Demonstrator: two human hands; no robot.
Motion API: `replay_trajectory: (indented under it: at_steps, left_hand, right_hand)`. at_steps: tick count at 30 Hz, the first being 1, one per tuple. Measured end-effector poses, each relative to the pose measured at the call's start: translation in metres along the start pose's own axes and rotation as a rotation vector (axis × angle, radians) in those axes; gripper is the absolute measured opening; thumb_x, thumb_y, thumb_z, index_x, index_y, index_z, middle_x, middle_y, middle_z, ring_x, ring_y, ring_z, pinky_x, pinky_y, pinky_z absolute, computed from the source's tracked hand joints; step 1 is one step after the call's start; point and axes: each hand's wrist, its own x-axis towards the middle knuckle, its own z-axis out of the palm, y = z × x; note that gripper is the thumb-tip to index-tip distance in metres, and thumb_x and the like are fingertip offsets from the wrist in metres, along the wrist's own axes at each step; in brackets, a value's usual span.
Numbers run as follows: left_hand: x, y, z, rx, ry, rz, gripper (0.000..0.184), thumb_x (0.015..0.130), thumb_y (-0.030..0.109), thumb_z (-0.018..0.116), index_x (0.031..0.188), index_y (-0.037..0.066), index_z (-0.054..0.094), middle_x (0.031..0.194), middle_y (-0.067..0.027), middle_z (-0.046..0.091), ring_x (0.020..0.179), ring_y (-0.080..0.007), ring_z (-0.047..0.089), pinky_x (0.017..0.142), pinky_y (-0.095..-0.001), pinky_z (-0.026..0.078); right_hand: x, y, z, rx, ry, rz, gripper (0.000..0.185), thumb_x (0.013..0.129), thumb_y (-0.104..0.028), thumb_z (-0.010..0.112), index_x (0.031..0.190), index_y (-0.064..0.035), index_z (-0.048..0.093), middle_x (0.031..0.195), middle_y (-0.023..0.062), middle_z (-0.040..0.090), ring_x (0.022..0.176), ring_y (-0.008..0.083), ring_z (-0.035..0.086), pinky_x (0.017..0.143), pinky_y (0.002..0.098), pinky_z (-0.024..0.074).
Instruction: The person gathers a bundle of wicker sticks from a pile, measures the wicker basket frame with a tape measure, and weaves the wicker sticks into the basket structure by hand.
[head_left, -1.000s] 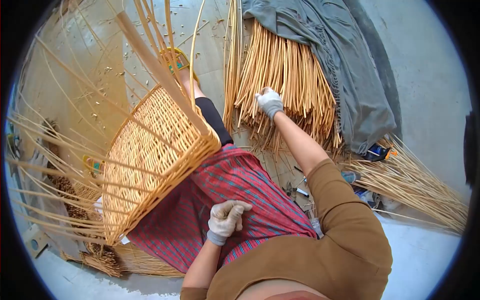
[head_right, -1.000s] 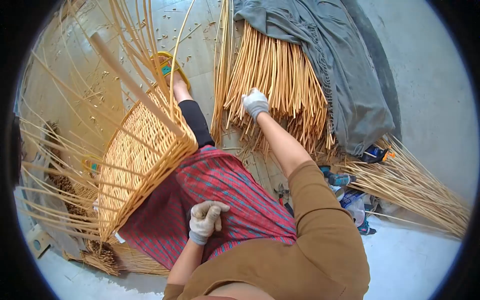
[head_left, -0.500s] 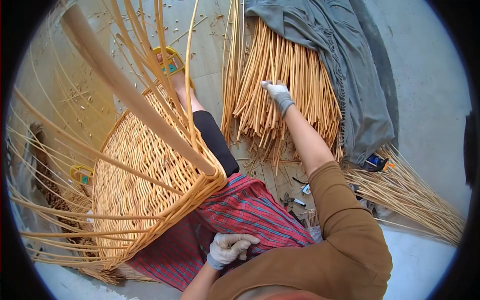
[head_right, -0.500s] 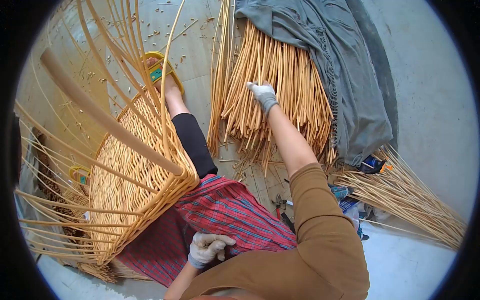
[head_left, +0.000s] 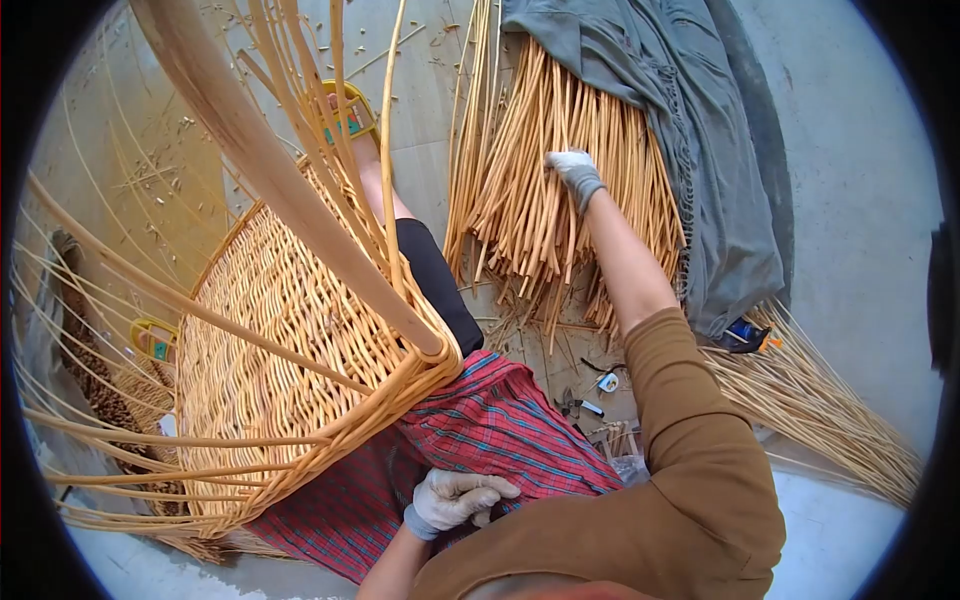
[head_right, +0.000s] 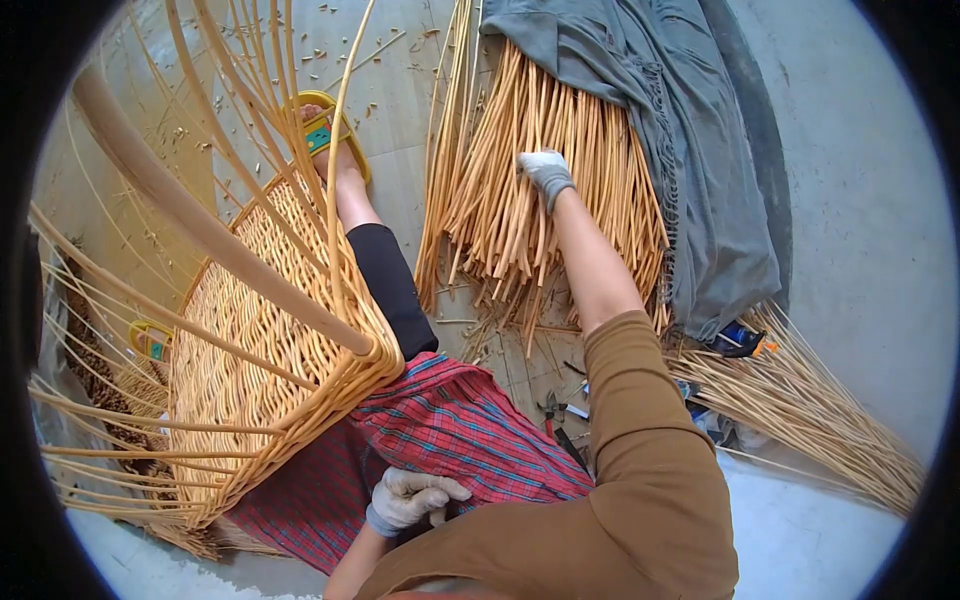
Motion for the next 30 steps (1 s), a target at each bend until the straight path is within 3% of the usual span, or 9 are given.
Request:
replay_trajectory:
  at_steps: [6,8,9,10,12,14,15,20,30]
  left_hand:
    - [0.0,0.001,-0.004,-0.031,-0.038,-0.02,0.024,0.098,0.009,0.057,0.118,0.0,0.067,0.069,0.0026,0.061,0.061,-0.0038,0.057,0.059,-0.0183,0.044]
    - [0.0,-0.001,-0.004,-0.056,-0.042,-0.019,0.024,0.098,0.009,0.057,0.118,-0.001,0.067,0.07,0.0029,0.061,0.061,-0.0036,0.056,0.059,-0.0183,0.044]
    - [0.0,-0.001,-0.004,-0.08,-0.046,-0.017,0.025,0.098,0.009,0.057,0.119,-0.001,0.066,0.071,0.0032,0.061,0.061,-0.0035,0.056,0.058,-0.0182,0.044]
    - [-0.001,-0.001,-0.004,-0.083,-0.042,-0.017,0.025,0.098,0.009,0.057,0.119,-0.001,0.066,0.071,0.0032,0.061,0.061,-0.0035,0.056,0.058,-0.0182,0.044]
    - [0.0,0.001,-0.005,-0.028,-0.059,-0.022,0.025,0.098,0.01,0.057,0.119,-0.001,0.066,0.072,0.0036,0.06,0.062,-0.0033,0.055,0.059,-0.0181,0.045]
    - [-0.001,0.002,-0.005,-0.049,-0.059,-0.03,0.025,0.098,0.011,0.058,0.119,-0.001,0.066,0.072,0.0038,0.06,0.062,-0.0033,0.055,0.059,-0.0181,0.045]
    - [-0.001,0.002,-0.005,-0.07,-0.062,-0.037,0.026,0.098,0.011,0.058,0.119,-0.001,0.066,0.072,0.0039,0.06,0.062,-0.0032,0.055,0.06,-0.0181,0.045]
    - [-0.001,0.0,-0.007,-0.027,-0.069,-0.036,0.026,0.098,0.011,0.058,0.12,-0.001,0.066,0.073,0.0039,0.06,0.063,-0.0033,0.056,0.061,-0.0182,0.046]
    - [0.001,-0.002,-0.006,-0.045,-0.07,0.016,0.024,0.098,0.01,0.058,0.117,-0.002,0.067,0.07,0.0021,0.061,0.061,-0.0047,0.058,0.059,-0.0186,0.047]
  right_hand:
    - [0.004,0.012,0.017,0.41,-0.156,0.107,0.025,0.088,-0.023,0.064,0.088,0.0025,0.066,0.065,0.011,0.061,0.054,0.0176,0.058,0.056,0.0355,0.051]
    - [0.005,0.016,0.026,0.417,-0.127,0.085,0.027,0.093,-0.02,0.057,0.103,0.0045,0.06,0.063,0.0115,0.061,0.049,0.0179,0.057,0.051,0.0314,0.0498]
    - [0.015,0.022,0.035,0.194,0.027,0.117,0.039,0.096,-0.021,0.051,0.124,0.0054,0.048,0.063,0.014,0.062,0.049,0.0191,0.06,0.05,0.0327,0.0499]
    - [0.01,0.026,0.036,0.262,-0.006,0.094,0.052,0.097,-0.026,0.048,0.139,0.0028,0.035,0.076,0.022,0.066,0.066,0.0244,0.068,0.062,0.0362,0.0528]
    - [0.023,0.033,0.045,1.134,0.025,0.29,0.054,0.097,-0.03,0.048,0.141,-0.0003,0.039,0.096,0.0252,0.067,0.089,0.029,0.068,0.077,0.037,0.0531]
    - [0.034,0.039,0.048,0.003,0.104,0.111,0.046,0.094,-0.029,0.051,0.131,-0.001,0.052,0.112,0.0218,0.066,0.107,0.0327,0.063,0.088,0.037,0.0512]
    - [-0.013,0.003,0.035,-0.22,0.238,0.082,0.04,0.091,-0.028,0.056,0.121,-0.0013,0.061,0.115,0.0177,0.067,0.108,0.0336,0.063,0.091,0.0367,0.0513]
    - [-0.043,-0.039,0.048,-0.329,0.342,0.167,0.04,0.084,-0.035,0.073,0.106,-0.0013,0.069,0.106,0.0181,0.07,0.098,0.0306,0.069,0.083,0.0399,0.0571]
    - [-0.054,-0.046,0.06,-0.394,0.187,0.186,0.032,0.083,-0.031,0.069,0.103,-0.0069,0.071,0.104,0.0156,0.071,0.095,0.0296,0.07,0.083,0.0388,0.0559]
